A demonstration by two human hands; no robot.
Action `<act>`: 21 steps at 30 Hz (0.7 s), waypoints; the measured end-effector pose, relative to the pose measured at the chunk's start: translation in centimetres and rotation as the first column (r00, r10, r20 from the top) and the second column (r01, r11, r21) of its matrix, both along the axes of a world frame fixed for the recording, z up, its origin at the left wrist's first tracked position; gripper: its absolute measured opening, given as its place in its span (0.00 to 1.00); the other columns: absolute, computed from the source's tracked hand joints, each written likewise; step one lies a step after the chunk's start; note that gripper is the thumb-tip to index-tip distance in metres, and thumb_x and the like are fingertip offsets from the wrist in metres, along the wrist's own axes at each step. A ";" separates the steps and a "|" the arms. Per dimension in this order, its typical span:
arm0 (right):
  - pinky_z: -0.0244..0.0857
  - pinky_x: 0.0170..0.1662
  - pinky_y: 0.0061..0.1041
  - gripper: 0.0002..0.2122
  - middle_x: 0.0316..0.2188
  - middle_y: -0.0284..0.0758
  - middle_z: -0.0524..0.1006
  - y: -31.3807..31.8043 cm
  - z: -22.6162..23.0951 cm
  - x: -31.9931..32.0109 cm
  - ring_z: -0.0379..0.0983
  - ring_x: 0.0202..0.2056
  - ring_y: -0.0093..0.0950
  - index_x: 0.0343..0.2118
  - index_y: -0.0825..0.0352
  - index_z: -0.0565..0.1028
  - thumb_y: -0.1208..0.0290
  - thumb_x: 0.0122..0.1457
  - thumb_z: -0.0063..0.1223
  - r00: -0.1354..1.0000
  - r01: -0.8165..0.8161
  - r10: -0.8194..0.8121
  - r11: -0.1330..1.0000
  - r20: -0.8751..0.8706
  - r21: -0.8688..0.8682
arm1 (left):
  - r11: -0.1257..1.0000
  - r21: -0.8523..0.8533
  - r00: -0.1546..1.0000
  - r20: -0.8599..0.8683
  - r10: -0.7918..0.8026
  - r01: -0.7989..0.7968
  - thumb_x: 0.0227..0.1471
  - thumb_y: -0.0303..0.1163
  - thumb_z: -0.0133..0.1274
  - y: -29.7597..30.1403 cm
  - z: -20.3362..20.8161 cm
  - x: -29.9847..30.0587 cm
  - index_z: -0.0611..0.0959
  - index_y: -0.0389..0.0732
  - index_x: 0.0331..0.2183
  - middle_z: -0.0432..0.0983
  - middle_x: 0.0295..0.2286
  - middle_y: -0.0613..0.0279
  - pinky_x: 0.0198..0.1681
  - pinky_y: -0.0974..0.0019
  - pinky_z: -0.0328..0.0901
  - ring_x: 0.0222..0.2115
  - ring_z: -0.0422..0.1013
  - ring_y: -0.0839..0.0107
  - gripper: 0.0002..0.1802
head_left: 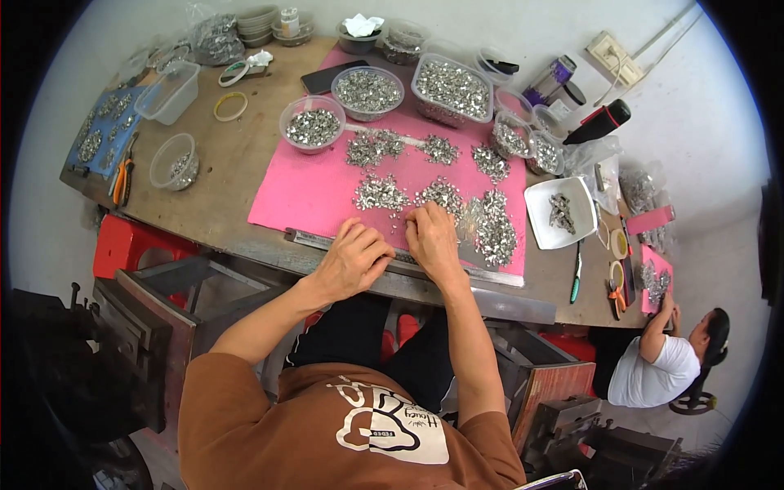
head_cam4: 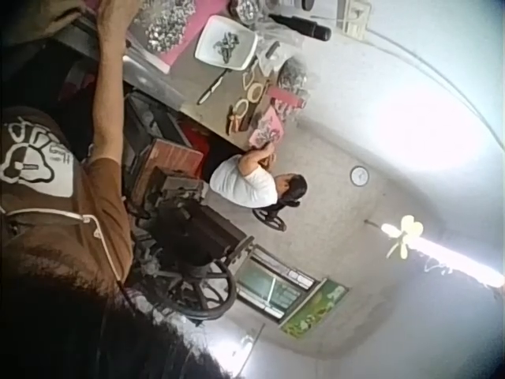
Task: The person sorts and arranges small metal pieces on a workspace using a ruler.
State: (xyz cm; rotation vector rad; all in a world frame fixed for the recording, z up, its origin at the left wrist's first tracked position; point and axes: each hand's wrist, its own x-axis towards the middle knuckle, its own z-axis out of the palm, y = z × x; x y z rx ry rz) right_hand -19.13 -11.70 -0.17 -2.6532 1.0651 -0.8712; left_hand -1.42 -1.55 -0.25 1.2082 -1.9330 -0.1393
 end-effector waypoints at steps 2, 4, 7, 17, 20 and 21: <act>0.61 0.43 0.37 0.06 0.33 0.38 0.72 0.1 0.1 0.0 0.70 0.39 0.38 0.34 0.66 0.76 0.77 0.52 0.57 1.000 -0.004 0.004 1.000 -0.003 -0.002 | 1.000 0.017 0.999 -0.048 0.005 -0.004 0.48 0.27 0.61 0.1 -0.2 0.0 0.81 0.40 0.33 0.73 0.31 0.60 0.54 0.47 0.59 0.37 0.71 0.58 0.07; 0.61 0.43 0.37 0.06 0.33 0.38 0.72 0.2 -0.1 0.1 0.70 0.39 0.38 0.33 0.66 0.75 0.77 0.53 0.57 1.000 0.009 -0.010 0.999 -0.029 -0.035 | 0.999 0.034 0.995 -0.098 0.006 -0.003 0.48 0.27 0.61 0.2 -0.4 -0.1 0.81 0.40 0.33 0.74 0.32 0.60 0.54 0.47 0.59 0.38 0.71 0.58 0.07; 0.60 0.43 0.37 0.05 0.32 0.38 0.71 0.4 0.1 0.0 0.70 0.38 0.38 0.33 0.67 0.75 0.77 0.53 0.57 0.999 0.027 -0.029 0.994 -0.018 -0.101 | 0.998 0.060 0.993 -0.119 0.010 -0.003 0.48 0.28 0.61 0.1 -0.3 -0.4 0.81 0.40 0.34 0.74 0.32 0.60 0.54 0.47 0.59 0.38 0.70 0.58 0.09; 0.61 0.41 0.35 0.09 0.33 0.39 0.74 5.0 0.9 -2.1 0.71 0.36 0.39 0.34 0.68 0.72 0.85 0.51 0.58 0.957 -0.134 0.085 0.977 0.276 0.166 | 0.996 0.000 0.996 -0.017 0.085 -0.085 0.49 0.29 0.63 0.3 -0.6 -1.0 0.82 0.42 0.33 0.75 0.33 0.61 0.55 0.47 0.57 0.38 0.71 0.61 0.08; 0.61 0.41 0.36 0.09 0.33 0.39 0.74 5.6 1.0 -1.7 0.71 0.36 0.40 0.34 0.68 0.72 0.84 0.51 0.58 0.959 -0.140 0.098 0.980 0.266 0.144 | 0.997 -0.013 0.996 -0.044 0.080 -0.081 0.49 0.29 0.62 0.3 -1.3 -0.9 0.82 0.41 0.33 0.75 0.33 0.61 0.56 0.47 0.59 0.38 0.71 0.61 0.07; 0.61 0.41 0.36 0.09 0.33 0.39 0.74 5.7 0.9 -1.5 0.71 0.36 0.40 0.34 0.68 0.72 0.84 0.51 0.58 0.958 -0.142 0.099 0.979 0.267 0.146 | 0.996 -0.036 0.995 -0.064 0.076 -0.078 0.50 0.29 0.62 0.4 -1.5 -0.7 0.82 0.41 0.34 0.75 0.33 0.60 0.56 0.47 0.61 0.38 0.72 0.61 0.07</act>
